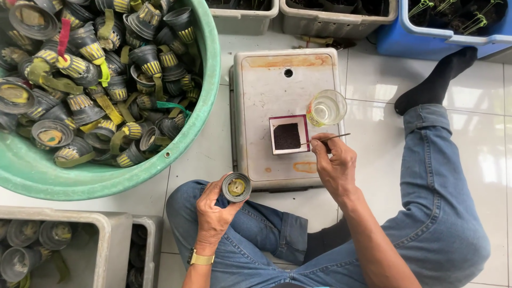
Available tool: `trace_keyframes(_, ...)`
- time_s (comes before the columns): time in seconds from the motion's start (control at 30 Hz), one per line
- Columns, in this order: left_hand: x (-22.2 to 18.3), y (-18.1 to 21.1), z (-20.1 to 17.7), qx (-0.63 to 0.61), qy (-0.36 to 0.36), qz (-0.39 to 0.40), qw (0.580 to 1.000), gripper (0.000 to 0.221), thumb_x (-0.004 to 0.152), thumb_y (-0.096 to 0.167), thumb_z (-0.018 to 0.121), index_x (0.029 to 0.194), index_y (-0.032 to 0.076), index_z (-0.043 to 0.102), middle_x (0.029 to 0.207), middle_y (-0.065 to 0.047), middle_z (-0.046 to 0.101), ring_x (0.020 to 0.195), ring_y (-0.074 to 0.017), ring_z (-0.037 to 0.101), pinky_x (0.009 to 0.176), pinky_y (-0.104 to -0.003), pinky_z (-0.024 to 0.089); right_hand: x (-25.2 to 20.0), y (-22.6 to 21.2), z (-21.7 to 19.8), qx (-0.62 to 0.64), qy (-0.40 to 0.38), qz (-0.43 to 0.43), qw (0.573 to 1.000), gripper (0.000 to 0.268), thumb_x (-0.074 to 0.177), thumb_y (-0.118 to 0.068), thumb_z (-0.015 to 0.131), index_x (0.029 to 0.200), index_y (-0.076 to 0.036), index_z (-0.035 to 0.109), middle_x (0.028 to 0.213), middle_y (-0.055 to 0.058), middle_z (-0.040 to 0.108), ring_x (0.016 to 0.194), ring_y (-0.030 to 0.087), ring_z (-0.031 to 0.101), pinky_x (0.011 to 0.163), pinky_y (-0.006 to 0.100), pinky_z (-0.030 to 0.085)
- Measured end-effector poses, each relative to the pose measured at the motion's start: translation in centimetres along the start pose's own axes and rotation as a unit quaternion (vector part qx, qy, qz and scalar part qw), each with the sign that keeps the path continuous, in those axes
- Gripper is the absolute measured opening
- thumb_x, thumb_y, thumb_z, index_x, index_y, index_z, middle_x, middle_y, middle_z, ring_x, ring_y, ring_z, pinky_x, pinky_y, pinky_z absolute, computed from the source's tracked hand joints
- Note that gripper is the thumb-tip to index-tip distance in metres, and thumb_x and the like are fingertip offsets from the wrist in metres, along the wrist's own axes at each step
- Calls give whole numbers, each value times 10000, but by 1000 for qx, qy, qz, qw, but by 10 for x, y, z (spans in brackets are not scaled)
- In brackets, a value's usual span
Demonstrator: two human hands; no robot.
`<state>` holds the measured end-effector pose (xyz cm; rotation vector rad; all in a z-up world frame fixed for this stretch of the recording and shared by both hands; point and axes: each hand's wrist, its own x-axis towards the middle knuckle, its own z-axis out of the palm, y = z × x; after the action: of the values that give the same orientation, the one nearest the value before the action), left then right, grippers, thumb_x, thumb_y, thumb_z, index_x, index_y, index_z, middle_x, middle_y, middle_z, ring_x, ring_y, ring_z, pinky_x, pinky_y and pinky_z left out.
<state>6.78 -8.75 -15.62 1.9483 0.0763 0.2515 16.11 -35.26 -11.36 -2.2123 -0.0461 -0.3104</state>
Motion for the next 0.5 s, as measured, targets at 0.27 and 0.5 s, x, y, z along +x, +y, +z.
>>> trace_keyframes(0.27,-1,-3,2,26,-16,4,1000,613,655,111,912,1225,45,694,1080,-88,755,1017,-227,732,915,-344,577,-1,5,1,1,-2,-8,1000,69,969,-22,681,991,36,710,847,134,747,746,174,744,659,278,588)
trace_keyframes(0.5,-1,-3,2,29,-17,7,999,614,659,116,912,1227,50,689,1072,-84,756,1005,-221,733,910,-340,580,-1,3,1,2,-10,-11,1000,78,973,-30,680,1006,32,711,830,134,745,738,178,740,650,282,581)
